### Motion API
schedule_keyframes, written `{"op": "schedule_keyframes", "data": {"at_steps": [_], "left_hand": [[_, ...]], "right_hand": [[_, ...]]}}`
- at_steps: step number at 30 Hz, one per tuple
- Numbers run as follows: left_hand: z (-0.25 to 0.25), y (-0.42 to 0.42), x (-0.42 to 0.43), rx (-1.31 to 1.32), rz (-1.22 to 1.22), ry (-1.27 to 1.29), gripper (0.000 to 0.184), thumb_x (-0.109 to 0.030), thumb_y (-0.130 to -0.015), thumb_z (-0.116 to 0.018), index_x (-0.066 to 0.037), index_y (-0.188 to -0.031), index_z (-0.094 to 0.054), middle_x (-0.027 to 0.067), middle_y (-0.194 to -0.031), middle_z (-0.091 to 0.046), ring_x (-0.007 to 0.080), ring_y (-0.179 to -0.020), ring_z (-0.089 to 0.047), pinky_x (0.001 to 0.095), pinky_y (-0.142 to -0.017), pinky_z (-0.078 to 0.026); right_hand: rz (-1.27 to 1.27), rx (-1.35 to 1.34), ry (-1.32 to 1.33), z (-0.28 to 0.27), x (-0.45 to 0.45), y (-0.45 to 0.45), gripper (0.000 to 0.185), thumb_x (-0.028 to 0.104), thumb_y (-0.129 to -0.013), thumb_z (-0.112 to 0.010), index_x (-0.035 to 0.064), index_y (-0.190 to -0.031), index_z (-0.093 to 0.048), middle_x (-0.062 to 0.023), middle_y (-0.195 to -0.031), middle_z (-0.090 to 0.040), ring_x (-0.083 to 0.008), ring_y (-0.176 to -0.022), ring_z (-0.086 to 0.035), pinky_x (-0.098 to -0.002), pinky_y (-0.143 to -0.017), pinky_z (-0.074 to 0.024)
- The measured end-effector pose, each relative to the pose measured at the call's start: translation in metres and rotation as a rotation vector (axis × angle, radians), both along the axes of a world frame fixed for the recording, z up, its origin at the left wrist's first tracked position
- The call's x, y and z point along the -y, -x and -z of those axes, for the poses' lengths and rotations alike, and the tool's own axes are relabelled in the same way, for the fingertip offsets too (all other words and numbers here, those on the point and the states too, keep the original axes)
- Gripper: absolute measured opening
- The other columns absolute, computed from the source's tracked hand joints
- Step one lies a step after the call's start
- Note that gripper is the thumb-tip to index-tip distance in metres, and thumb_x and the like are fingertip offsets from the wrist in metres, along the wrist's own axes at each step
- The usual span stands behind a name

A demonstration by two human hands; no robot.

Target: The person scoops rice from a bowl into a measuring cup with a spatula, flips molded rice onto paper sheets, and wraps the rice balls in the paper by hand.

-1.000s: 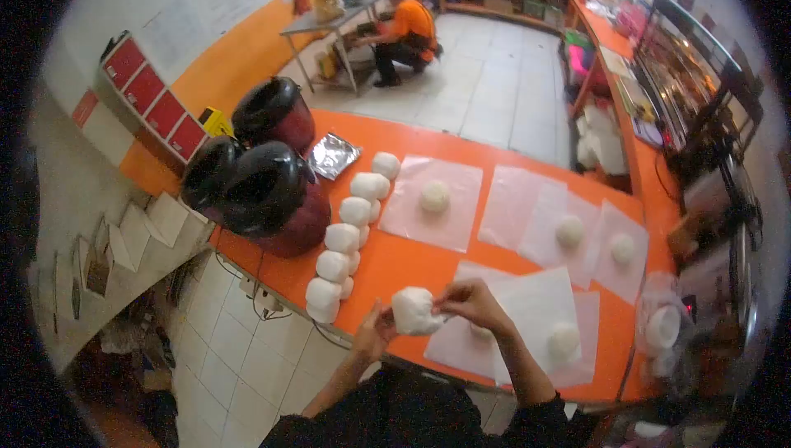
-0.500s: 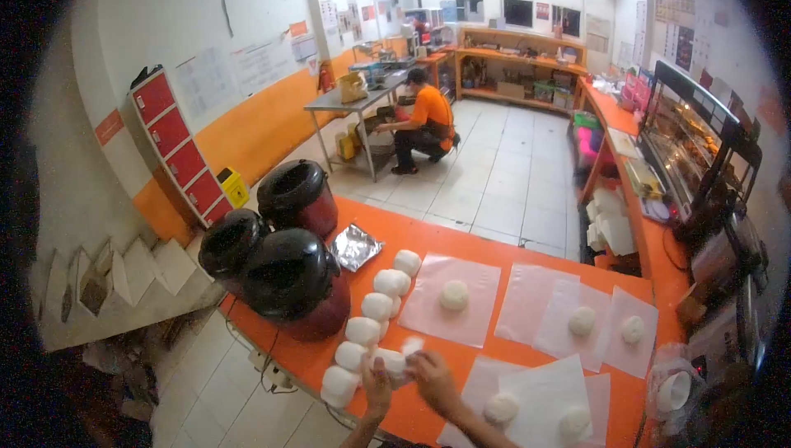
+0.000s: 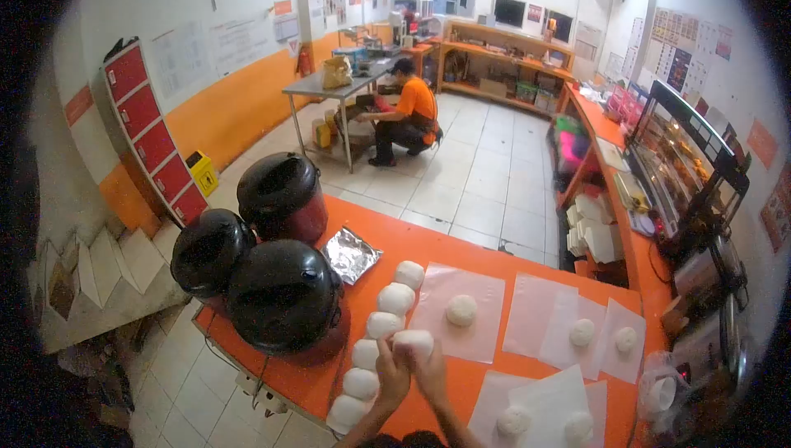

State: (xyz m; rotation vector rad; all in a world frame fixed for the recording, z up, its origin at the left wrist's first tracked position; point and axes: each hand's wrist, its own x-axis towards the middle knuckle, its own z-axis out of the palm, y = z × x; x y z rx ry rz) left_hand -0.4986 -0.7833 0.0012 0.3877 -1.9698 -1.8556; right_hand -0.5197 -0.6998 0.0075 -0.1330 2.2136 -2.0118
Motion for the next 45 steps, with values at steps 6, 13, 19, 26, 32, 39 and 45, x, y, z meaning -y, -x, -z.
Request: {"op": "schedule_keyframes", "data": {"at_steps": [6,13,19,26,32,39,45], "left_hand": [[-0.003,0.014,0.009,-0.17,0.204,-0.414,0.041,-0.018,-0.093,-0.046,0.002,-0.127,-0.033,0.0252,-0.118,-0.047,0.0295,-0.109,-0.051,0.0355,-0.089,-0.043],[0.058,0.011,0.066,0.201,0.108,0.711,0.055,-0.029,-0.091,-0.046,0.004,-0.132,-0.03,0.0318,-0.129,-0.034,0.0436,-0.12,-0.035,0.0515,-0.101,-0.026],[0.072,0.014,0.084,0.281,0.293,0.695,0.064,-0.035,-0.089,-0.048,0.004,-0.135,-0.026,0.0319,-0.132,-0.03,0.044,-0.119,-0.035,0.0523,-0.098,-0.027],[0.071,0.013,0.076,0.239,0.241,0.844,0.065,-0.034,-0.088,-0.05,0.005,-0.134,-0.027,0.0309,-0.133,-0.029,0.0423,-0.121,-0.034,0.052,-0.099,-0.025],[0.051,0.005,0.063,0.04,0.257,0.96,0.052,-0.022,-0.087,-0.05,0.003,-0.131,-0.034,0.0278,-0.132,-0.032,0.042,-0.118,-0.036,0.0528,-0.101,-0.026],[0.104,-0.022,0.033,0.182,0.939,0.704,0.034,-0.008,-0.082,-0.053,0.0,-0.114,-0.045,0.0241,-0.119,-0.045,0.0415,-0.1,-0.053,0.0471,-0.084,-0.046],[0.123,-0.008,-0.011,0.422,1.07,1.092,0.04,-0.01,-0.078,-0.057,-0.003,-0.115,-0.046,0.0185,-0.118,-0.047,0.0385,-0.098,-0.055,0.0482,-0.08,-0.047]], "right_hand": [[-0.198,0.674,0.404,0.03,-0.029,0.138,0.05,0.047,-0.086,-0.054,0.0053,-0.112,-0.054,-0.0055,-0.098,-0.06,-0.0195,-0.092,-0.059,-0.036,-0.071,-0.0522],[-0.411,-0.094,-0.471,0.023,0.034,0.246,0.056,0.049,-0.076,-0.065,-0.002,-0.098,-0.056,-0.0129,-0.094,-0.06,-0.0211,-0.083,-0.059,-0.0322,-0.067,-0.0491],[-0.402,-0.455,-0.705,0.103,0.062,0.267,0.057,0.05,-0.075,-0.065,0.0018,-0.102,-0.052,-0.0179,-0.093,-0.058,-0.0323,-0.091,-0.055,-0.0422,-0.076,-0.0456],[-0.032,-0.354,-0.884,0.127,0.08,0.256,0.033,0.038,-0.09,-0.046,0.0123,-0.106,-0.059,-0.0192,-0.104,-0.054,-0.0385,-0.098,-0.047,-0.0467,-0.082,-0.0395],[0.207,-0.565,-0.518,0.112,0.052,0.242,0.025,0.024,-0.089,-0.05,0.0038,-0.101,-0.056,-0.0163,-0.087,-0.058,-0.031,-0.087,-0.053,-0.0432,-0.075,-0.0425],[-0.027,-0.424,-0.751,0.105,-0.098,0.074,0.01,0.01,-0.076,-0.062,0.0034,-0.081,-0.057,-0.0082,-0.073,-0.058,-0.0235,-0.069,-0.055,-0.0357,-0.067,-0.0461],[0.029,-0.737,-0.989,0.16,-0.133,0.046,0.011,0.01,-0.071,-0.065,0.0055,-0.077,-0.057,-0.0084,-0.086,-0.056,-0.0259,-0.082,-0.054,-0.036,-0.073,-0.0452]]}}
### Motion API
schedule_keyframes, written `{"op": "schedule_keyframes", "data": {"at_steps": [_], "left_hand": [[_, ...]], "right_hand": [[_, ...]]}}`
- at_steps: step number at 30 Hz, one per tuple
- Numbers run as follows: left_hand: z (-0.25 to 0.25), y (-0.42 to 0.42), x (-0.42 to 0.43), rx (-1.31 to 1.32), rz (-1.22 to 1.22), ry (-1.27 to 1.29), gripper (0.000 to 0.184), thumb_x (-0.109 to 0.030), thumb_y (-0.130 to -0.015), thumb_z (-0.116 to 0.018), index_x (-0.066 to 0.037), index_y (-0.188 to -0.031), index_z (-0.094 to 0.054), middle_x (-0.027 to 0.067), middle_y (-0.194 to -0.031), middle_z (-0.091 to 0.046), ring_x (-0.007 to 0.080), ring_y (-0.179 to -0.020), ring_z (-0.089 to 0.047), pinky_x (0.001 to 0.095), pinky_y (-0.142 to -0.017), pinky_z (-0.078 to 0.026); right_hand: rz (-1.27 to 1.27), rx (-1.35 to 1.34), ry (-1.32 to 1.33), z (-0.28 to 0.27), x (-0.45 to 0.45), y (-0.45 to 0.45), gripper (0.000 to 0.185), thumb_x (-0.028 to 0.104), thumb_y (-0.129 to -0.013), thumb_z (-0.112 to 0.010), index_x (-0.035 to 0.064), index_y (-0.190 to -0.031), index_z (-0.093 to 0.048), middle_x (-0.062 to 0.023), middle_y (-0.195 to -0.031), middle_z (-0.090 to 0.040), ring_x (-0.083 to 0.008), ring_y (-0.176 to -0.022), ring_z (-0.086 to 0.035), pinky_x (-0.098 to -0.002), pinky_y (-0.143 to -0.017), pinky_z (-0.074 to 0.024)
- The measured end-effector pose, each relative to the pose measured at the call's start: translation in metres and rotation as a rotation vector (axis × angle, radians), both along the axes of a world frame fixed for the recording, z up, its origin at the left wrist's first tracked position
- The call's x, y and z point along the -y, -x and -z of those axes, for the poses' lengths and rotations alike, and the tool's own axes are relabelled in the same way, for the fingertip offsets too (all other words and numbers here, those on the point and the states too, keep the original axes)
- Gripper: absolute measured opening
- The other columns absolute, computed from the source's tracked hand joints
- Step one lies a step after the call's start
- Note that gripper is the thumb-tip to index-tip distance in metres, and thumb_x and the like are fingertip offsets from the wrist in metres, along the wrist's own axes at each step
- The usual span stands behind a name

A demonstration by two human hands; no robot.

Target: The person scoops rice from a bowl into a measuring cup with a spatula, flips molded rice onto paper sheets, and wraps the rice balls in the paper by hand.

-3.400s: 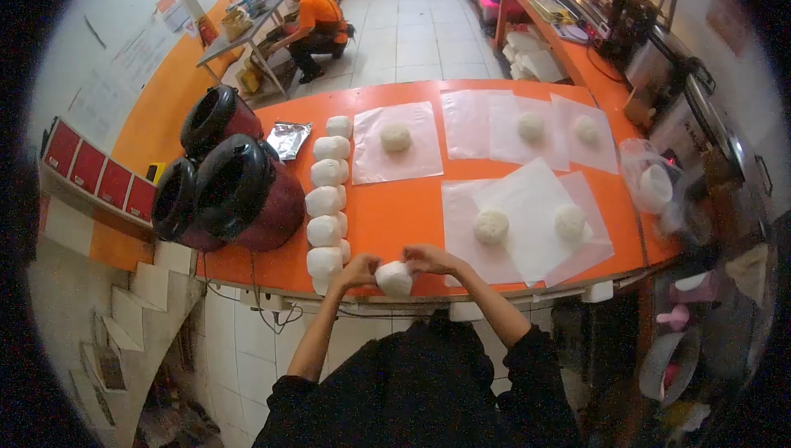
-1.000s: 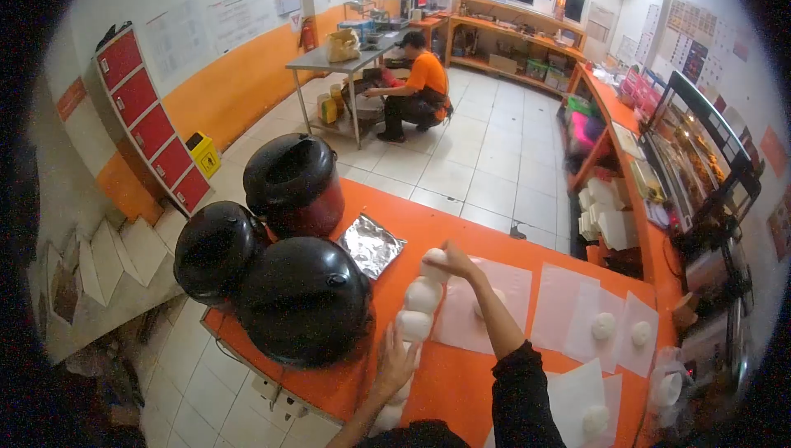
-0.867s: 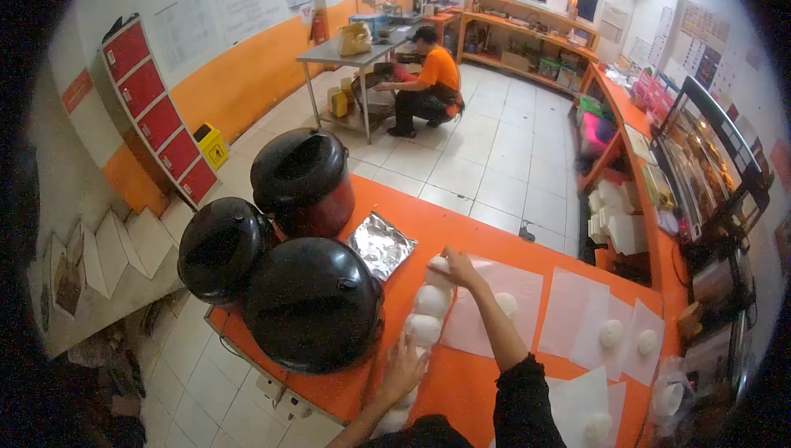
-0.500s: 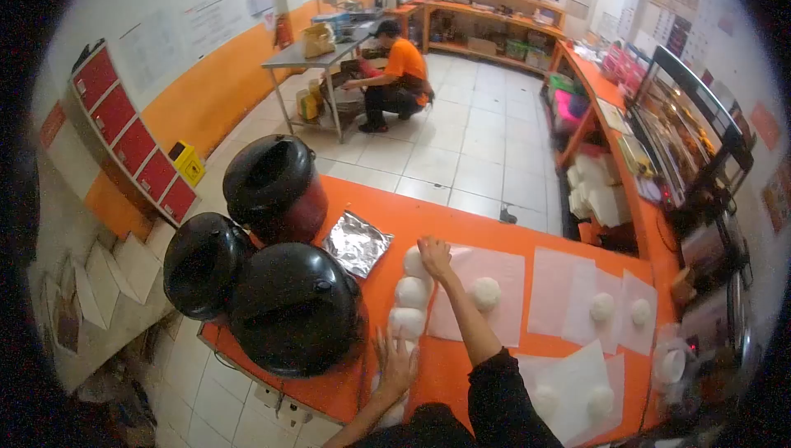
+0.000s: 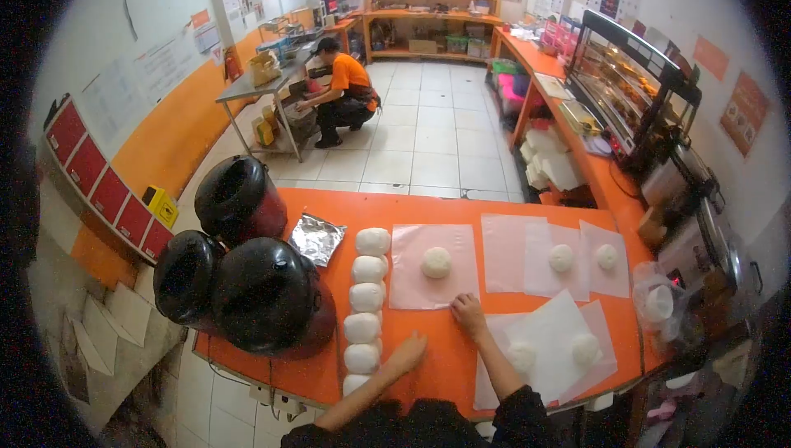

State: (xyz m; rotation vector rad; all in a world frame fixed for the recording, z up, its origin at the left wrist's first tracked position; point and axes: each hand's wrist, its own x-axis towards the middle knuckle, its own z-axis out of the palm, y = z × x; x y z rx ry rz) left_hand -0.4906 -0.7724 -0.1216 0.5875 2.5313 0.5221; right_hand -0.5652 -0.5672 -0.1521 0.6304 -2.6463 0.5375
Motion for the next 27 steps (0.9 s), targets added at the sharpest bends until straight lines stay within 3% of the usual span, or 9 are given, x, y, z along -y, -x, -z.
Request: {"op": "schedule_keyframes", "data": {"at_steps": [3,6,9,12,13,16,20,22,27], "left_hand": [[0.021,0.018,-0.024,-0.506,-0.16,0.07,0.042,-0.012,-0.078,-0.055,-0.007,-0.119,-0.047,0.0142,-0.115,-0.049,0.0328,-0.102,-0.053,0.0444,-0.076,-0.049],[0.037,0.039,-0.035,-0.798,-0.312,0.204,0.043,-0.014,-0.079,-0.053,-0.01,-0.121,-0.048,0.0108,-0.113,-0.05,0.0267,-0.1,-0.051,0.0399,-0.075,-0.046],[0.026,0.049,-0.028,-0.98,-0.322,0.158,0.033,-0.014,-0.078,-0.05,-0.011,-0.11,-0.056,0.0093,-0.111,-0.051,0.0222,-0.093,-0.05,0.0365,-0.074,-0.043],[0.029,0.054,-0.014,-0.937,-0.157,0.093,0.018,-0.012,-0.075,-0.051,-0.011,-0.092,-0.059,0.007,-0.102,-0.053,0.0199,-0.093,-0.049,0.037,-0.074,-0.04],[0.021,0.054,-0.011,-0.988,-0.123,0.07,0.005,-0.011,-0.074,-0.051,-0.012,-0.077,-0.056,0.0056,-0.088,-0.054,0.0186,-0.087,-0.052,0.0339,-0.069,-0.041],[0.026,0.055,-0.007,-0.843,-0.128,0.119,0.003,-0.011,-0.074,-0.052,-0.011,-0.075,-0.054,0.006,-0.078,-0.053,0.0198,-0.079,-0.055,0.0342,-0.067,-0.043],[0.025,0.046,-0.008,-0.84,-0.123,-0.007,0.002,-0.008,-0.073,-0.052,-0.008,-0.074,-0.054,0.0088,-0.074,-0.053,0.0239,-0.072,-0.056,0.0369,-0.064,-0.045],[0.03,0.035,-0.008,-0.76,-0.146,-0.068,0.003,-0.006,-0.074,-0.051,-0.005,-0.072,-0.052,0.0109,-0.074,-0.053,0.028,-0.074,-0.055,0.0383,-0.063,-0.045],[0.0,-0.002,0.019,-0.309,-0.212,-0.349,0.012,-0.012,-0.075,-0.062,-0.002,-0.08,-0.06,0.0103,-0.073,-0.059,0.0241,-0.07,-0.059,0.0338,-0.062,-0.047]], "right_hand": [[-0.002,0.035,-0.073,0.007,-0.001,0.006,0.008,0.01,-0.072,-0.062,0.006,-0.075,-0.056,-0.0082,-0.082,-0.055,-0.0262,-0.08,-0.054,-0.0372,-0.072,-0.0444],[-0.049,-0.017,-0.125,0.003,-0.004,0.007,0.007,0.011,-0.072,-0.061,0.0062,-0.074,-0.055,-0.0079,-0.081,-0.055,-0.0252,-0.08,-0.055,-0.0382,-0.071,-0.0441],[-0.112,0.03,-0.107,-0.007,-0.017,0.0,0.01,0.012,-0.071,-0.063,0.0064,-0.077,-0.056,-0.0074,-0.084,-0.055,-0.0251,-0.083,-0.054,-0.0382,-0.074,-0.0443],[-0.142,0.082,-0.015,-0.035,-0.025,-0.023,0.021,0.013,-0.067,-0.067,0.0067,-0.085,-0.057,-0.0078,-0.088,-0.056,-0.026,-0.088,-0.053,-0.0378,-0.078,-0.0444],[-0.151,0.101,0.027,-0.045,-0.027,-0.03,0.026,0.014,-0.066,-0.069,0.0068,-0.088,-0.058,-0.008,-0.089,-0.056,-0.0262,-0.089,-0.053,-0.0376,-0.079,-0.0443],[-0.02,-0.1,-0.017,-0.055,-0.029,-0.04,0.038,0.014,-0.061,-0.072,0.0065,-0.096,-0.056,-0.0086,-0.093,-0.055,-0.0267,-0.093,-0.052,-0.037,-0.082,-0.044],[-0.087,0.079,-0.146,0.007,-0.064,-0.028,0.023,0.01,-0.065,-0.069,0.0074,-0.087,-0.064,-0.007,-0.085,-0.058,-0.026,-0.085,-0.054,-0.0361,-0.079,-0.044],[-0.134,0.128,-0.051,-0.004,-0.073,-0.038,0.017,0.008,-0.066,-0.069,0.0089,-0.083,-0.067,-0.0061,-0.081,-0.058,-0.025,-0.081,-0.054,-0.0356,-0.077,-0.0439],[-0.185,0.392,0.378,-0.052,-0.093,-0.074,0.007,0.009,-0.069,-0.073,0.0075,-0.076,-0.069,-0.005,-0.077,-0.059,-0.021,-0.08,-0.053,-0.0331,-0.074,-0.044]]}}
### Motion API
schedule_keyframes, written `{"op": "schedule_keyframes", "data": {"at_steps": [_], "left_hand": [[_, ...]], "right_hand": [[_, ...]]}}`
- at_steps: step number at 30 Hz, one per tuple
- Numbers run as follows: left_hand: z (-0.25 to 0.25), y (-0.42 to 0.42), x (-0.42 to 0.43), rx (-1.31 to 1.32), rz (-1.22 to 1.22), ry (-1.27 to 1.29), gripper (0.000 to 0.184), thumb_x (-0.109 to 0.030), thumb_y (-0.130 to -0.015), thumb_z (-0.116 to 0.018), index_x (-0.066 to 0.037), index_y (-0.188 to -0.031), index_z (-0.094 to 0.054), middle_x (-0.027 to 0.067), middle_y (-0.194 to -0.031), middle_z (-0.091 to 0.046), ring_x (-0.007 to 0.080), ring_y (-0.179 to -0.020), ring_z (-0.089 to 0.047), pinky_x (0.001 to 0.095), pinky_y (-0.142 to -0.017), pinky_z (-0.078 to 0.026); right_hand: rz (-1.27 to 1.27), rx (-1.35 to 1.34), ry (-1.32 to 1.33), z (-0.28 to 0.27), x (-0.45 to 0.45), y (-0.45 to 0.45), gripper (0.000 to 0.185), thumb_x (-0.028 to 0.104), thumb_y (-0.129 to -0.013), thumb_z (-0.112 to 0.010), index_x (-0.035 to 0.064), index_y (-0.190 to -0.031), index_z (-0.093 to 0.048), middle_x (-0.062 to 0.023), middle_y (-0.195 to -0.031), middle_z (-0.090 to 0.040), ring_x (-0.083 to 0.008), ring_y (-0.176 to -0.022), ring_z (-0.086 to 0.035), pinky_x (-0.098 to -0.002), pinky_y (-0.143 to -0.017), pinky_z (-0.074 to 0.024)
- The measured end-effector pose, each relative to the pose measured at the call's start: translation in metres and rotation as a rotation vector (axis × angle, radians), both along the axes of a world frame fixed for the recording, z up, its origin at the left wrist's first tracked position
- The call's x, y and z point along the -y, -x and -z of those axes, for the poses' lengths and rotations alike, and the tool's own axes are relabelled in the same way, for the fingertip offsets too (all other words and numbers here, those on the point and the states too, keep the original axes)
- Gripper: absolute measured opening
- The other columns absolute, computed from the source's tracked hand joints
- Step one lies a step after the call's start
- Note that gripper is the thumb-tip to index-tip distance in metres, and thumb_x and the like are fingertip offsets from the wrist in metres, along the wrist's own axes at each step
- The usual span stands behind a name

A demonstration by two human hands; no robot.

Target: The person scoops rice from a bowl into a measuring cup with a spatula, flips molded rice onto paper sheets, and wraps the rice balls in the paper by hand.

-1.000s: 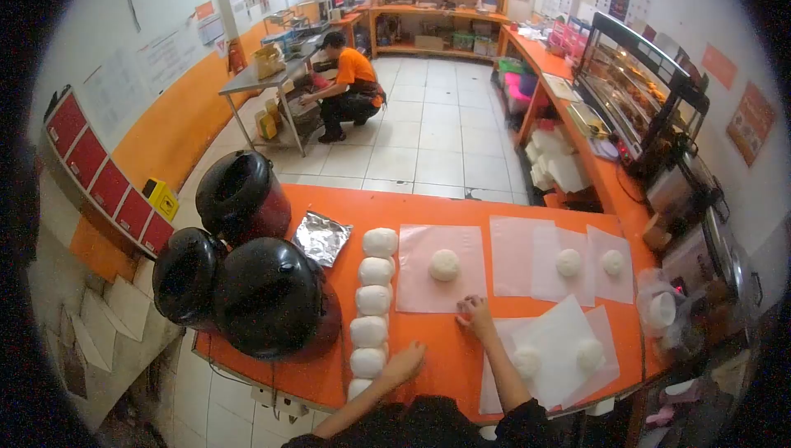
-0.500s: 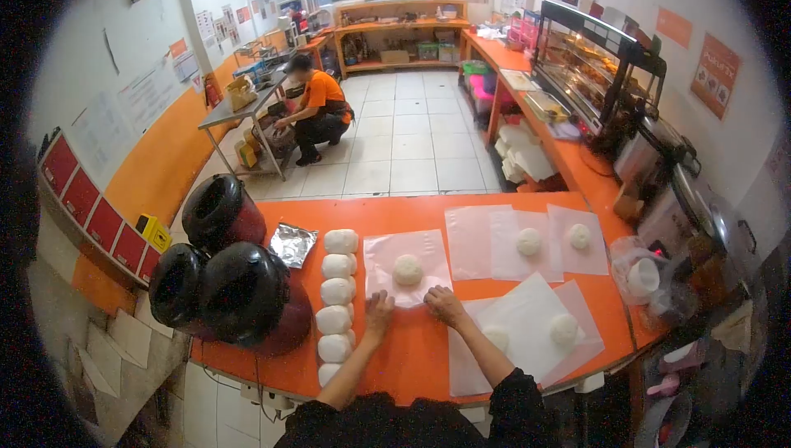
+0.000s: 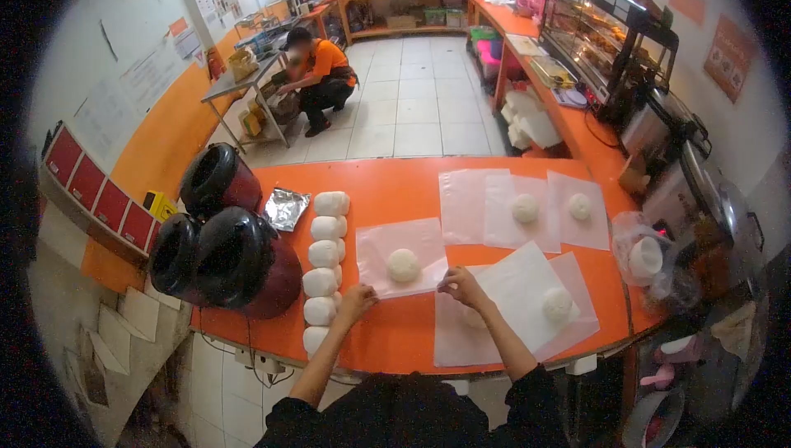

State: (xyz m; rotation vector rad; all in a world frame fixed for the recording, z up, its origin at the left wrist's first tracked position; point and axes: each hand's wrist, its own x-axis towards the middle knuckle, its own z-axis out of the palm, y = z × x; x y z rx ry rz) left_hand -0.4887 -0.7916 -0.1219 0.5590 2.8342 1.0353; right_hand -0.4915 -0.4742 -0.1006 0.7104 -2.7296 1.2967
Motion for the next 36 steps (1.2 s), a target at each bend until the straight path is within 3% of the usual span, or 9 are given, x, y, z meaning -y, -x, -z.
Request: {"op": "schedule_keyframes", "data": {"at_steps": [4,8,11,18,22,25,27,29,36], "left_hand": [[-0.03,-0.003,-0.006,0.289,-0.276,-0.426,0.021,-0.019,-0.077,-0.07,0.0,-0.083,-0.062,0.0066,-0.067,-0.061,0.0165,-0.062,-0.057,0.0296,-0.06,-0.046],[0.009,0.019,-0.022,0.128,-0.415,-0.705,0.023,-0.023,-0.081,-0.066,-0.001,-0.077,-0.06,0.0056,-0.063,-0.061,0.0136,-0.059,-0.056,0.0296,-0.056,-0.045],[0.009,0.034,-0.031,0.037,-0.492,-0.462,0.029,-0.028,-0.084,-0.061,-0.002,-0.073,-0.056,0.011,-0.063,-0.06,0.0216,-0.055,-0.058,0.0336,-0.055,-0.046],[0.046,0.063,-0.035,-0.222,-0.503,0.237,0.031,-0.033,-0.09,-0.048,-0.005,-0.077,-0.052,0.0175,-0.061,-0.058,0.0361,-0.058,-0.06,0.0484,-0.053,-0.047],[0.019,0.062,-0.041,0.019,-0.494,0.318,0.024,-0.029,-0.089,-0.048,-0.007,-0.083,-0.055,0.0177,-0.075,-0.061,0.0349,-0.074,-0.062,0.0454,-0.062,-0.049],[0.01,0.059,-0.035,-0.248,-0.504,0.194,0.019,-0.02,-0.086,-0.048,-0.008,-0.095,-0.059,0.0197,-0.102,-0.058,0.0327,-0.1,-0.054,0.0404,-0.077,-0.046],[0.042,0.044,-0.044,-0.353,-0.369,0.109,0.033,-0.012,-0.083,-0.045,-0.006,-0.115,-0.054,0.018,-0.123,-0.047,0.0299,-0.115,-0.042,0.0366,-0.09,-0.039],[0.015,0.019,-0.065,-0.646,0.115,0.52,0.047,-0.006,-0.082,-0.041,-0.001,-0.129,-0.042,0.0159,-0.133,-0.041,0.0274,-0.122,-0.039,0.0369,-0.098,-0.035],[0.031,0.009,-0.087,-0.558,0.192,0.364,0.054,-0.009,-0.083,-0.04,0.001,-0.135,-0.032,0.0131,-0.143,-0.031,0.0214,-0.133,-0.029,0.0359,-0.108,-0.024]], "right_hand": [[0.184,0.139,0.393,0.008,0.003,0.006,0.008,0.009,-0.08,-0.063,0.0055,-0.083,-0.069,-0.0065,-0.083,-0.063,-0.0182,-0.078,-0.058,-0.0302,-0.075,-0.0451],[0.459,0.474,0.853,0.041,0.026,0.026,0.027,0.025,-0.09,-0.054,0.0002,-0.087,-0.063,-0.0082,-0.07,-0.059,-0.0145,-0.064,-0.055,-0.0294,-0.064,-0.0454],[0.727,0.072,0.348,0.052,0.04,0.045,0.032,0.03,-0.089,-0.053,-0.0005,-0.085,-0.062,-0.01,-0.066,-0.057,-0.0171,-0.06,-0.054,-0.0318,-0.061,-0.0467],[0.75,0.063,-0.493,0.068,0.044,0.057,0.032,0.037,-0.085,-0.052,0.0073,-0.078,-0.063,-0.0137,-0.075,-0.063,-0.0304,-0.07,-0.062,-0.0411,-0.061,-0.0485],[0.653,-0.05,-0.419,0.061,0.039,0.051,0.025,0.033,-0.082,-0.057,0.0088,-0.076,-0.061,-0.0119,-0.071,-0.061,-0.031,-0.067,-0.061,-0.042,-0.061,-0.0486],[0.63,-0.026,-0.415,0.057,0.039,0.055,0.022,0.03,-0.079,-0.062,0.008,-0.079,-0.059,-0.0118,-0.076,-0.06,-0.0319,-0.071,-0.06,-0.0439,-0.06,-0.0477],[0.644,0.036,-0.467,0.045,0.04,0.057,0.02,0.024,-0.076,-0.065,0.0069,-0.083,-0.057,-0.0104,-0.083,-0.06,-0.0306,-0.079,-0.06,-0.0426,-0.064,-0.0477],[0.555,-0.039,-0.495,0.031,0.043,0.07,0.025,0.018,-0.073,-0.067,0.0057,-0.091,-0.055,-0.0116,-0.094,-0.058,-0.0309,-0.089,-0.056,-0.042,-0.069,-0.0471],[0.199,-0.167,-0.446,0.043,0.081,0.163,0.042,0.012,-0.07,-0.068,0.0067,-0.107,-0.052,-0.0161,-0.11,-0.051,-0.0352,-0.103,-0.048,-0.044,-0.087,-0.0412]]}}
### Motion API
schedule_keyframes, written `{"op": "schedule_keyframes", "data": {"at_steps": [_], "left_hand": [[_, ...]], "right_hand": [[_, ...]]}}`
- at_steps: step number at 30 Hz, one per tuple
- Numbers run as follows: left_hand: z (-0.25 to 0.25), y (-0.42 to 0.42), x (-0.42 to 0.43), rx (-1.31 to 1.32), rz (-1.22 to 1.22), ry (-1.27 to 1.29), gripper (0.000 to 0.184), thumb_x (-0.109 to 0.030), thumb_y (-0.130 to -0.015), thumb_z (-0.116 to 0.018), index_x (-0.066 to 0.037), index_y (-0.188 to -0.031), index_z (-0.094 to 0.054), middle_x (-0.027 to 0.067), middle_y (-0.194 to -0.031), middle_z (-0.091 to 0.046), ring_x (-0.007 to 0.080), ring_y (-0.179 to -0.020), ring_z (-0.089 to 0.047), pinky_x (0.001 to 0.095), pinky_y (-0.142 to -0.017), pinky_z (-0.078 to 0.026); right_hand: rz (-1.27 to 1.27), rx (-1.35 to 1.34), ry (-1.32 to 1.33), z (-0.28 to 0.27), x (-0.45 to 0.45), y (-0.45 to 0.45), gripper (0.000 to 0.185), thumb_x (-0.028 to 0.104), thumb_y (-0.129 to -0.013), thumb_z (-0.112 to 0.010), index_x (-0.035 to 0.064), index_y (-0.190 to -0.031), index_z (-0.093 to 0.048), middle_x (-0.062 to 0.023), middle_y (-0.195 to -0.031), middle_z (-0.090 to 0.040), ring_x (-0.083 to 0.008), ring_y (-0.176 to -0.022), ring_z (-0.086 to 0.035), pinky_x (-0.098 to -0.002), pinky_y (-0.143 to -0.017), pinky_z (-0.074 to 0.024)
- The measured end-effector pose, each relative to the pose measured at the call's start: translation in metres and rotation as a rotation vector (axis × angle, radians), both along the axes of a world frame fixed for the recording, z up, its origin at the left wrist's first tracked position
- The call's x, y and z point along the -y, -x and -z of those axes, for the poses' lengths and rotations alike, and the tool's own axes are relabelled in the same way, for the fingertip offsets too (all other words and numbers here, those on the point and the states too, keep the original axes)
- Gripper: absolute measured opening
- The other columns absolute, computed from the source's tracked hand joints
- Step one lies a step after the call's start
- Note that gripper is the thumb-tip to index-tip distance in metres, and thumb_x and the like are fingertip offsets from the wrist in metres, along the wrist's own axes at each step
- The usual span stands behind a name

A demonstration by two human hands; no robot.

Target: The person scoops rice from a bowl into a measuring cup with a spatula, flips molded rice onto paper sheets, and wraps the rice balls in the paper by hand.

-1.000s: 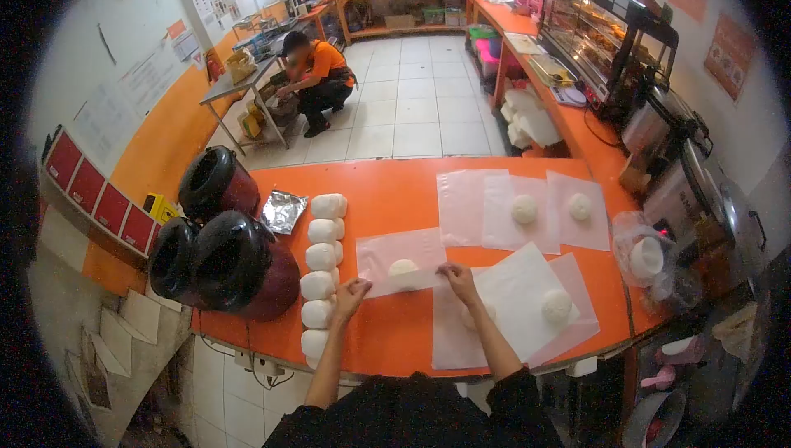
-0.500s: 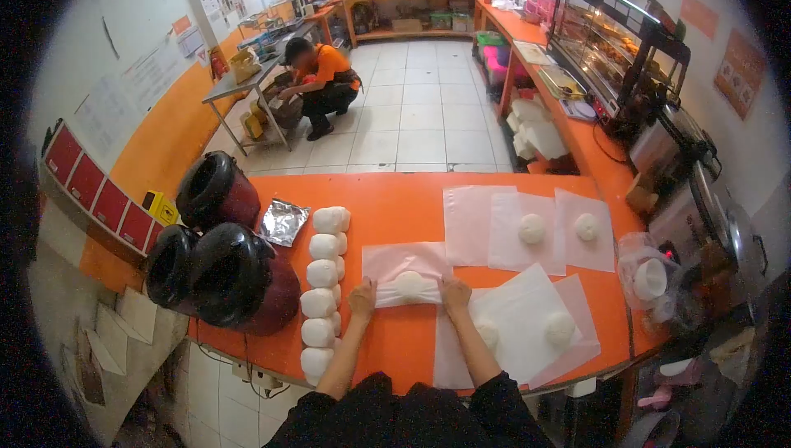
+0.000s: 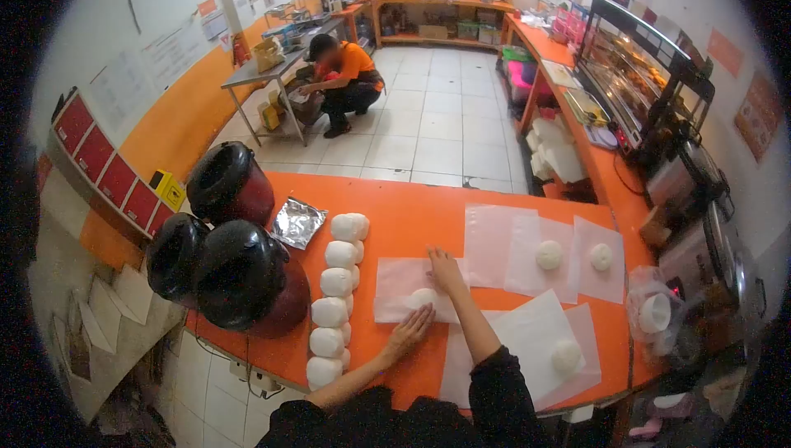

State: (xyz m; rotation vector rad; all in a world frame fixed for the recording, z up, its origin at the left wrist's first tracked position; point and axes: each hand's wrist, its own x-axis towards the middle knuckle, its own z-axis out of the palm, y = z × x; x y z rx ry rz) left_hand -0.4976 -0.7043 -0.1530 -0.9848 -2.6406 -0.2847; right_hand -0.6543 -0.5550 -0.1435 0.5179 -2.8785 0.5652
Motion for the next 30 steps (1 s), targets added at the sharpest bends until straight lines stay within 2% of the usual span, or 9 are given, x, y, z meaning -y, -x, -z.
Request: {"op": "schedule_keyframes", "data": {"at_steps": [3,6,12,15,19,22,26,29,30], "left_hand": [[-0.008,0.006,0.001,-0.018,-0.017,0.012,0.053,-0.01,-0.083,-0.04,0.001,-0.135,-0.033,0.0138,-0.141,-0.032,0.0225,-0.131,-0.031,0.0358,-0.108,-0.026],[-0.011,0.011,0.0,-0.017,-0.028,-0.016,0.052,-0.01,-0.083,-0.04,0.001,-0.134,-0.033,0.0149,-0.141,-0.033,0.0229,-0.131,-0.033,0.0358,-0.107,-0.028],[-0.01,0.014,0.006,0.052,-0.021,-0.161,0.051,-0.009,-0.084,-0.042,0.0,-0.134,-0.034,0.015,-0.139,-0.035,0.028,-0.128,-0.036,0.0367,-0.104,-0.031],[-0.039,0.018,0.011,-0.095,-0.182,-0.2,0.048,-0.01,-0.083,-0.047,-0.002,-0.129,-0.04,0.0151,-0.136,-0.036,0.0291,-0.121,-0.042,0.0358,-0.099,-0.035],[-0.055,0.043,0.028,-0.199,-0.186,-0.148,0.032,-0.011,-0.078,-0.054,-0.007,-0.11,-0.055,0.0148,-0.121,-0.048,0.0249,-0.109,-0.051,0.0339,-0.091,-0.039],[-0.048,0.055,0.04,0.088,-0.084,0.153,0.014,-0.009,-0.076,-0.056,-0.011,-0.09,-0.057,0.0106,-0.105,-0.057,0.0227,-0.101,-0.055,0.0364,-0.081,-0.044],[-0.016,0.059,0.047,0.152,-0.036,0.064,0.005,-0.01,-0.076,-0.058,-0.009,-0.08,-0.055,0.0085,-0.085,-0.059,0.0243,-0.083,-0.059,0.0382,-0.066,-0.048],[-0.03,0.057,0.056,0.435,0.069,0.045,0.007,-0.013,-0.079,-0.056,-0.006,-0.077,-0.055,0.0108,-0.082,-0.059,0.0274,-0.076,-0.059,0.0388,-0.062,-0.048],[-0.072,0.056,0.055,0.595,0.053,0.062,0.01,-0.014,-0.081,-0.055,-0.005,-0.078,-0.056,0.0118,-0.081,-0.06,0.028,-0.075,-0.059,0.0389,-0.063,-0.048]], "right_hand": [[-0.036,0.311,-0.13,-0.023,0.005,0.018,0.039,0.017,-0.069,-0.069,0.0091,-0.105,-0.056,-0.016,-0.116,-0.049,-0.0365,-0.105,-0.047,-0.0432,-0.089,-0.0386],[-0.125,0.238,-0.261,-0.026,0.0,0.033,0.028,0.022,-0.069,-0.07,0.0106,-0.093,-0.061,-0.0128,-0.107,-0.057,-0.0316,-0.102,-0.05,-0.0445,-0.089,-0.0364],[-0.329,0.297,0.321,-0.065,-0.02,-0.001,0.006,0.009,-0.072,-0.066,0.0093,-0.077,-0.063,-0.0032,-0.076,-0.061,-0.0203,-0.073,-0.06,-0.0359,-0.068,-0.0471],[-0.401,0.13,0.234,-0.085,-0.025,-0.052,0.003,0.006,-0.074,-0.064,0.0082,-0.073,-0.061,-0.0046,-0.076,-0.06,-0.0204,-0.064,-0.059,-0.0325,-0.056,-0.0469],[-0.472,-0.126,0.111,-0.05,-0.027,-0.087,0.005,0.009,-0.073,-0.065,0.0086,-0.074,-0.06,-0.0041,-0.074,-0.058,-0.0213,-0.067,-0.058,-0.0344,-0.058,-0.0472],[-0.47,-0.187,0.057,-0.046,-0.024,-0.103,0.005,0.008,-0.073,-0.063,0.008,-0.075,-0.059,-0.0038,-0.074,-0.055,-0.0217,-0.069,-0.058,-0.0339,-0.059,-0.0479],[-0.413,-0.156,0.095,-0.042,-0.023,-0.116,0.002,0.007,-0.074,-0.061,0.0067,-0.076,-0.059,-0.0043,-0.075,-0.057,-0.0222,-0.07,-0.059,-0.0335,-0.059,-0.0489],[-0.404,-0.127,0.171,-0.037,-0.025,-0.122,0.002,0.006,-0.075,-0.06,0.0062,-0.077,-0.059,-0.0047,-0.077,-0.058,-0.0227,-0.071,-0.06,-0.0335,-0.06,-0.0496],[-0.404,-0.13,0.182,-0.037,-0.025,-0.123,0.003,0.006,-0.075,-0.059,0.0062,-0.078,-0.06,-0.005,-0.078,-0.059,-0.0228,-0.071,-0.061,-0.0336,-0.06,-0.0497]]}}
